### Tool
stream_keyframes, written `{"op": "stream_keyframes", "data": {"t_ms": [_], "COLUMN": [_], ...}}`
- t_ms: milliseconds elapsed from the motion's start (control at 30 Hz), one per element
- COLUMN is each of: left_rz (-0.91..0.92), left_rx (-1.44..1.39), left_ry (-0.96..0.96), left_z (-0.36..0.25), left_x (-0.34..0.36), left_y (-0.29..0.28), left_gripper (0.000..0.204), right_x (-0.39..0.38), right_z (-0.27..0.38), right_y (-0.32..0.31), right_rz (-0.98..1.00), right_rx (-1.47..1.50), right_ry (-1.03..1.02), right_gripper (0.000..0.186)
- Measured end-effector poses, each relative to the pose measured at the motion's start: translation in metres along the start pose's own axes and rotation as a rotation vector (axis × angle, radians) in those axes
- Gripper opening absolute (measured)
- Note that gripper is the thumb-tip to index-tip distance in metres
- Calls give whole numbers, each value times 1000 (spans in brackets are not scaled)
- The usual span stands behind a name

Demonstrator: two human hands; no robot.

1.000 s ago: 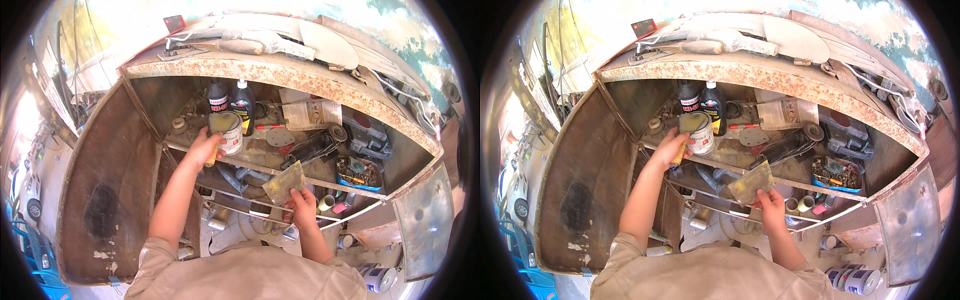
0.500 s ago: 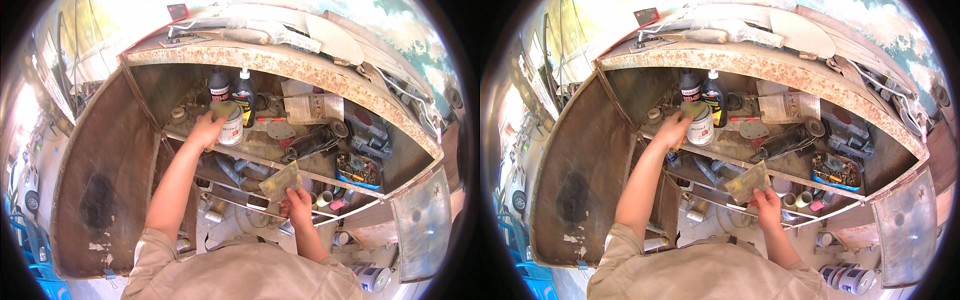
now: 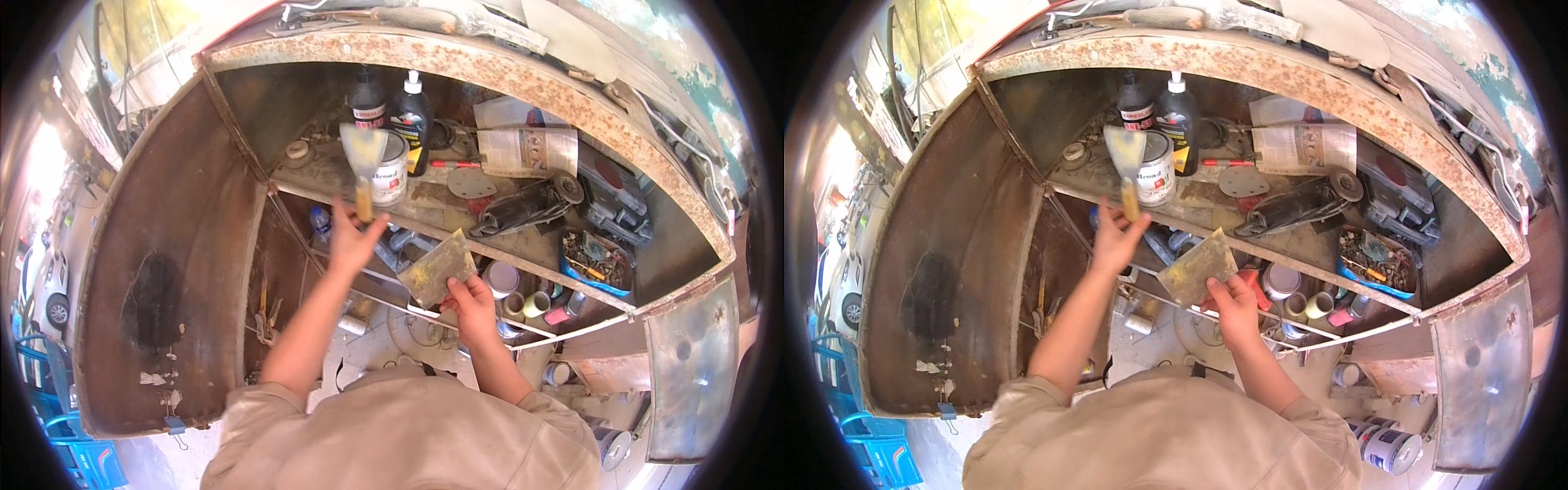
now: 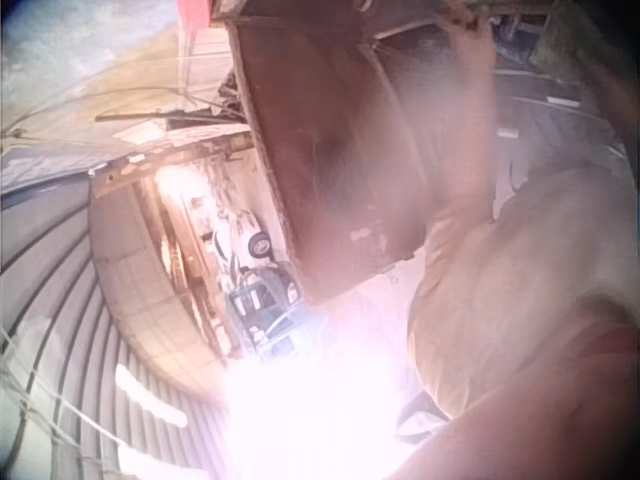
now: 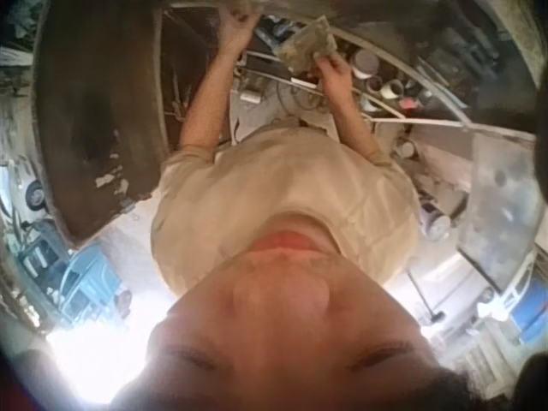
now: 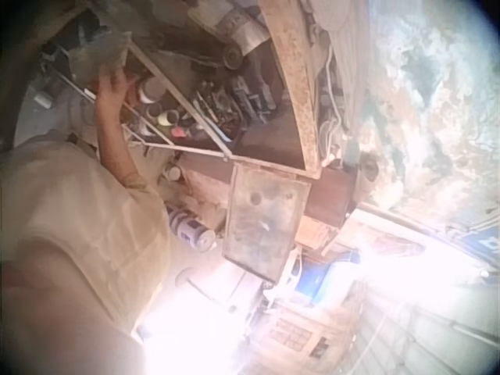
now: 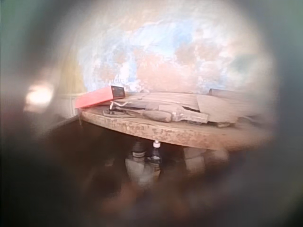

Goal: The person applies yellow body filler to a black car's fender using a putty knife and smooths it with a sanding block. The person then walks to a workbench, places the tools down, and picks up two sanding blocks to compare them.

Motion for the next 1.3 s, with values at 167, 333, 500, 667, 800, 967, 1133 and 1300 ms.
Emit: {"op": "stream_keyframes", "data": {"t_ms": [167,333,500,667,800,967,1133,1300], "left_rz": [53,83,51,8,-23,-347,-491,-410], "left_rx": [-84,-80,-184,74,-1,-530,-711,-924], "left_ry": [-130,-85,9,111,194,71,-183,-549], "left_z": [48,52,46,27,16,-9,32,121], "left_x": [17,1,-14,-11,-12,6,55,81], "left_y": [31,62,65,61,25,-67,-86,-55], "left_gripper": [26,38,49,46,34,30,41,39], "right_x": [1,-1,-11,-23,-24,-34,-31,-28], "right_z": [-12,-39,-61,-66,-67,-63,-66,-61], "right_y": [1,-27,-51,-61,-71,-81,-76,-58], "right_rz": [-1,-86,-144,-183,-205,-211,-167,-122], "right_rx": [1,14,26,38,9,-11,-42,-31], "right_ry": [27,65,139,176,165,161,161,135], "right_gripper": [16,14,14,12,12,12,13,13]}}
Point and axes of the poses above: each hand's wrist, its own x-axis towards the middle knuckle, its own y-axis out of the palm, z = x × y, the point moved 10 cm from there along x, towards the middle knuckle, and after that the axes turned 7 degrees about -z, right-handed, at the moved point
